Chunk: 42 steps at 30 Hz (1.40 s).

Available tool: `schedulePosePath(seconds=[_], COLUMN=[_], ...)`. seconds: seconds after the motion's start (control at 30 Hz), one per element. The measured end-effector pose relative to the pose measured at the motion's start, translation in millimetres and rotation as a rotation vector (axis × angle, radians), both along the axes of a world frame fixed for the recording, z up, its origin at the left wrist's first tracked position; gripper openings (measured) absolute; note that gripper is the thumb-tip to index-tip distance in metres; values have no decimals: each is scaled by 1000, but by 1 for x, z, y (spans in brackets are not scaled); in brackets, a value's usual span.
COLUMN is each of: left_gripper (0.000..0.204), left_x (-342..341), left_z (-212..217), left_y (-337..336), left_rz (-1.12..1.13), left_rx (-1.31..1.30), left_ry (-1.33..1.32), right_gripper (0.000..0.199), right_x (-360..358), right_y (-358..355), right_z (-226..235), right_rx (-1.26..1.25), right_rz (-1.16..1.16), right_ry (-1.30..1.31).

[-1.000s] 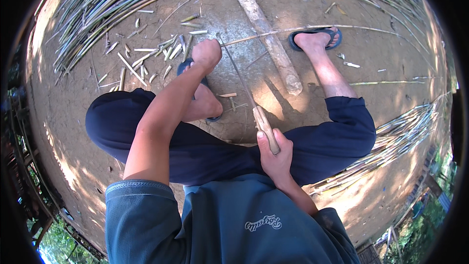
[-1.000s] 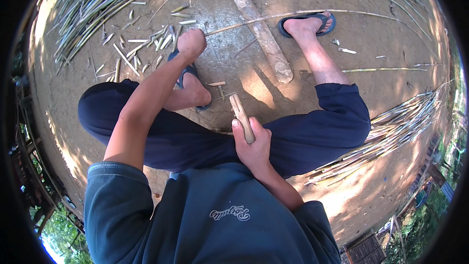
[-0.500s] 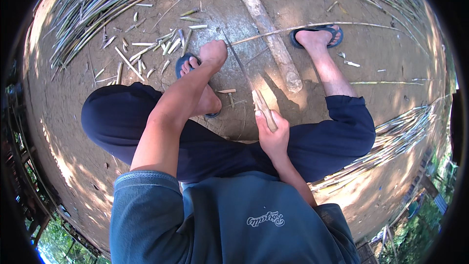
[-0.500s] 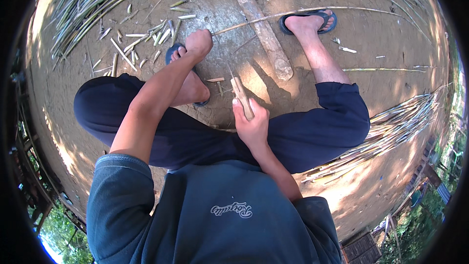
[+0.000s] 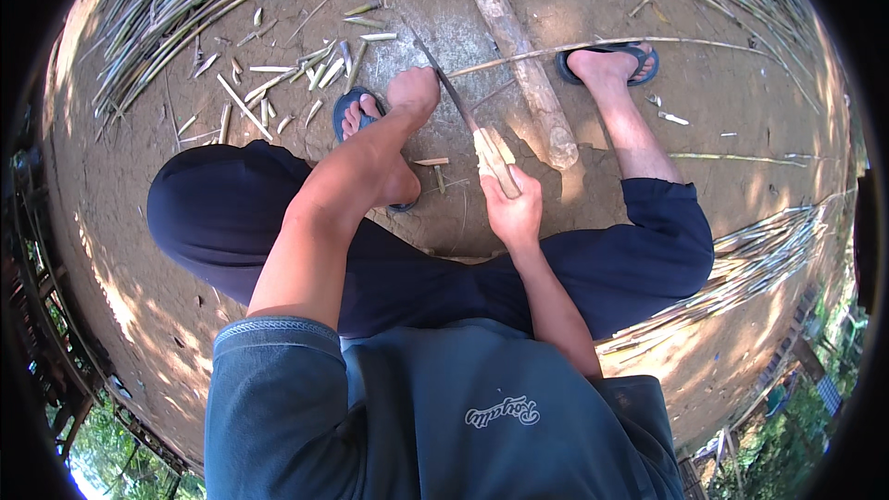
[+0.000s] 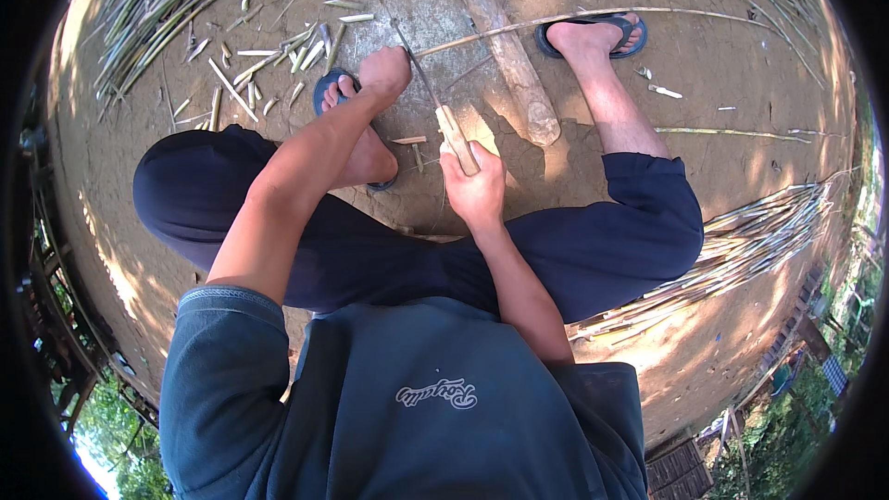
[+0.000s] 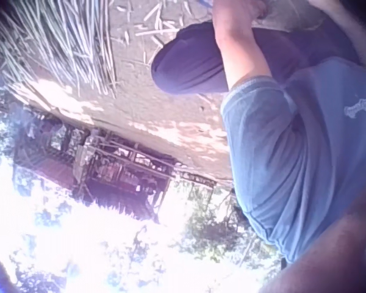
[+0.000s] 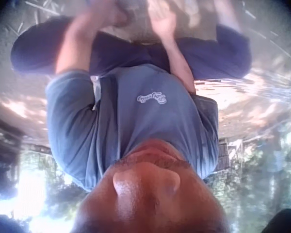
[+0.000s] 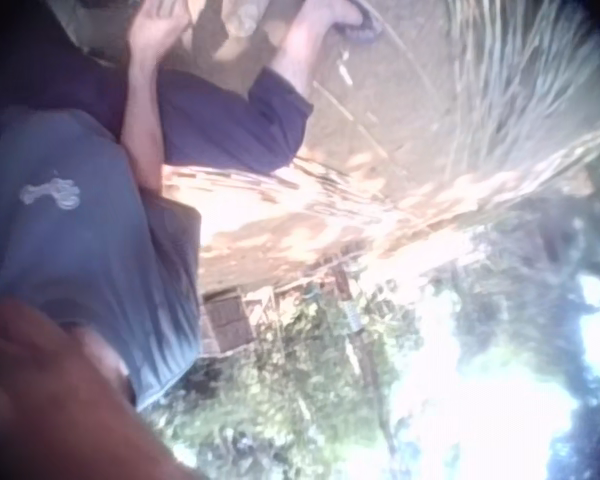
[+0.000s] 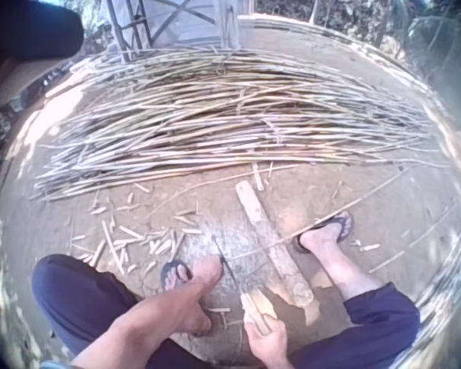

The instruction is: The person sits on the ground and uses a machete to split long bamboo stalks into thin strips. They repeatedly place a stalk on a wooden block, split it lengthwise, and then cut the resulting strips into shorter pieces, which are discarded onto the ground.

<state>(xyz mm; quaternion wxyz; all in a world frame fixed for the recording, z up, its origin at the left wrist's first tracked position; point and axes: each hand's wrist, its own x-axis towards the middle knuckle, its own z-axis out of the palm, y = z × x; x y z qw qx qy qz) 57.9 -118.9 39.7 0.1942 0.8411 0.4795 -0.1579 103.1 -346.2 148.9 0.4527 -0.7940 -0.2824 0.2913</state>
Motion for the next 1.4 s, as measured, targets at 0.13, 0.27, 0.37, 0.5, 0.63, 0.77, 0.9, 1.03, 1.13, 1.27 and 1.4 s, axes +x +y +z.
schedulePosePath(seconds=[0.13,0.27,0.37,0.5,0.63,0.77,0.9,1.03,1.13,1.27,1.4], left_gripper=[25,25,25,26,27,26,26,27,28,27,27], left_x=[-7,-4,1,2,6,2,7,4,13,9,1], left_z=[-7,-4,-9,-3,4,-10,-6,-10,-3,-9,-10], left_y=[8,7,8,13,16,9,5,8,4,21,27], left_rz=[-9,-3,0,-13,19,12,33,18,16,82,37], left_rx=[-20,-19,-9,-26,-47,-55,-49,-16,-56,4,27], left_ry=[25,33,20,28,50,3,13,59,50,13,-15], right_gripper=[16,17,17,15,19,16,11,12,18,35,36], right_x=[-11,-18,-8,4,-5,-5,11,2,-3,14,20], right_y=[-27,-74,-33,-1,-59,-60,14,-6,-34,-34,-8], right_z=[31,45,24,3,33,27,-23,-2,3,-12,-20], right_rx=[-2,-144,-64,36,-86,-111,-47,-60,-119,-113,-38], right_rz=[-6,-16,-16,-65,-30,-66,-26,4,17,99,66], right_ry=[27,64,36,70,22,78,75,63,80,142,360])
